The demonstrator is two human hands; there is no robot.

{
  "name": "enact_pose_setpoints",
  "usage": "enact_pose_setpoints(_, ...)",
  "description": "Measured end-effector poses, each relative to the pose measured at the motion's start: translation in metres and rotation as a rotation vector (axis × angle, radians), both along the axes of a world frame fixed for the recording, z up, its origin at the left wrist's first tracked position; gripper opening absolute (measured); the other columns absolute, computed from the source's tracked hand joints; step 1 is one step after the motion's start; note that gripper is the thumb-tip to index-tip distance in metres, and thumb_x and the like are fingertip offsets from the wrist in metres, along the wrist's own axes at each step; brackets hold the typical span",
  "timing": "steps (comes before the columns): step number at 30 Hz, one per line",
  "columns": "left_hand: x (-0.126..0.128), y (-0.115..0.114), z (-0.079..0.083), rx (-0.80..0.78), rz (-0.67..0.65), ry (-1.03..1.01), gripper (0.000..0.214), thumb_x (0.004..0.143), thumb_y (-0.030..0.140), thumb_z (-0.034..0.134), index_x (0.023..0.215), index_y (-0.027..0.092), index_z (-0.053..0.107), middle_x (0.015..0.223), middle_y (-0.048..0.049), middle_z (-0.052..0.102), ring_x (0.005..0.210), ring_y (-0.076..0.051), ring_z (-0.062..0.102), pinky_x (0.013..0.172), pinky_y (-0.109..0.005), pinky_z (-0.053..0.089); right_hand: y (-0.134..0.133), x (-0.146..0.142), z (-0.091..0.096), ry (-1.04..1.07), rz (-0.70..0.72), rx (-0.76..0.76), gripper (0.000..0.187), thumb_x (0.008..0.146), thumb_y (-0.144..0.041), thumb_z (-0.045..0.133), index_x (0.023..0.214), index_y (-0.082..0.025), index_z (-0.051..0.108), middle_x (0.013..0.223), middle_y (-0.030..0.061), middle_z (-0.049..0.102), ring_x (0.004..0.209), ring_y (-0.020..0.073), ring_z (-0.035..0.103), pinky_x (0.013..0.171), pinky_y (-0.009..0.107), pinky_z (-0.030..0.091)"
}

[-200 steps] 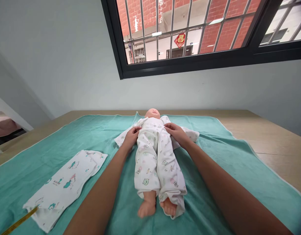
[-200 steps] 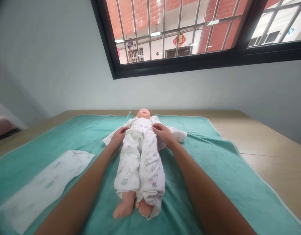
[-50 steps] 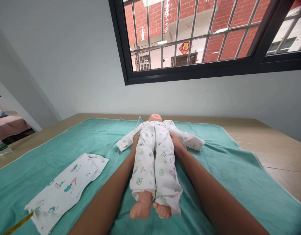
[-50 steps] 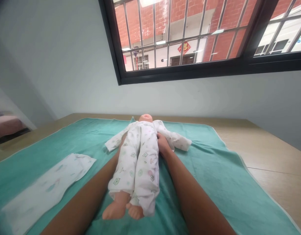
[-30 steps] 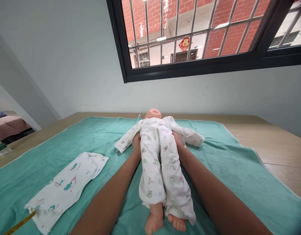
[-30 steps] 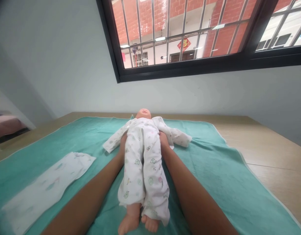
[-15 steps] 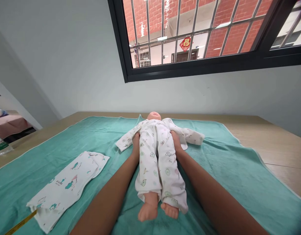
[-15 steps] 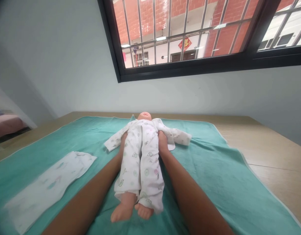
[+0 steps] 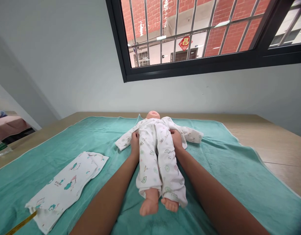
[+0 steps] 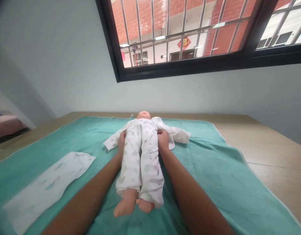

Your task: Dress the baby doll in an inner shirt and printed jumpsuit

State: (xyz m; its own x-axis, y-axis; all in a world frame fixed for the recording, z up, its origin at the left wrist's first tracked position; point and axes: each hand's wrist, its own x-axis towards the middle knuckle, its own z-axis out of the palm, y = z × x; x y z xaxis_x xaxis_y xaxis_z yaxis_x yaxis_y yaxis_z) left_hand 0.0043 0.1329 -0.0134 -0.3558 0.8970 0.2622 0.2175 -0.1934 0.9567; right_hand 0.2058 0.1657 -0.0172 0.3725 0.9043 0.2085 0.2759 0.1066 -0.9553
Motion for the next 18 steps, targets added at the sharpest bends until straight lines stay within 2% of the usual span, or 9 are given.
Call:
enact_pose_setpoints(5, 0.001, -0.005, 0.015, 0.003, 0.104, -0.004, 0.029, 0.088, 0.045, 0.047, 0.074, 0.020, 0.051, 0.076, -0.0018, 0.058, 0.076, -0.018, 0.052, 0.074, -0.031, 0.041, -0.002, 0.002, 0.006, 0.178, -0.077, 0.065, 0.016, 0.067, -0.033, 0.052, 0.077, -0.021, 0.055, 0.078, 0.0033, 0.066, 0.070, 0.0186, 0.059, 0.064, 0.029, 0.046)
enact_pose_setpoints(8, 0.003, -0.008, 0.024, 0.052, 0.118, -0.015, 0.025, 0.087, 0.042, 0.050, 0.076, 0.019, 0.054, 0.075, -0.0004, 0.058, 0.075, -0.017, 0.053, 0.075, -0.030, 0.042, -0.004, 0.002, 0.014, 0.251, -0.038, 0.154, 0.018, 0.072, -0.035, 0.051, 0.082, -0.021, 0.057, 0.083, 0.0025, 0.067, 0.071, 0.0167, 0.060, 0.064, 0.028, 0.048)
enact_pose_setpoints(12, 0.007, -0.011, 0.040, 0.119, 0.057, 0.062, 0.015, 0.084, 0.033, 0.054, 0.080, 0.019, 0.057, 0.080, -0.0006, 0.061, 0.077, -0.016, 0.055, 0.075, -0.028, 0.044, -0.008, 0.002, 0.030, 0.208, 0.174, 0.256, 0.023, 0.076, -0.039, 0.058, 0.086, -0.021, 0.069, 0.095, 0.0033, 0.071, 0.091, 0.0211, 0.062, 0.083, 0.032, 0.047)
enact_pose_setpoints(16, 0.013, -0.016, 0.056, 0.146, -0.023, 0.333, 0.007, 0.083, 0.025, 0.055, 0.078, 0.020, 0.058, 0.083, -0.0013, 0.061, 0.081, -0.017, 0.056, 0.078, -0.029, 0.043, -0.011, 0.005, 0.047, 0.094, 0.439, 0.152, 0.029, 0.078, -0.045, 0.060, 0.093, -0.025, 0.074, 0.119, 0.0022, 0.068, 0.112, 0.0244, 0.057, 0.096, 0.036, 0.042)
enact_pose_setpoints(18, 0.017, -0.021, 0.061, 0.154, -0.039, 0.500, 0.006, 0.083, 0.023, 0.054, 0.078, 0.021, 0.058, 0.088, -0.0028, 0.060, 0.086, -0.019, 0.056, 0.080, -0.031, 0.043, -0.013, 0.007, 0.055, 0.008, 0.522, 0.083, 0.030, 0.078, -0.045, 0.061, 0.099, -0.027, 0.073, 0.129, 0.0013, 0.062, 0.117, 0.0246, 0.055, 0.099, 0.036, 0.041)
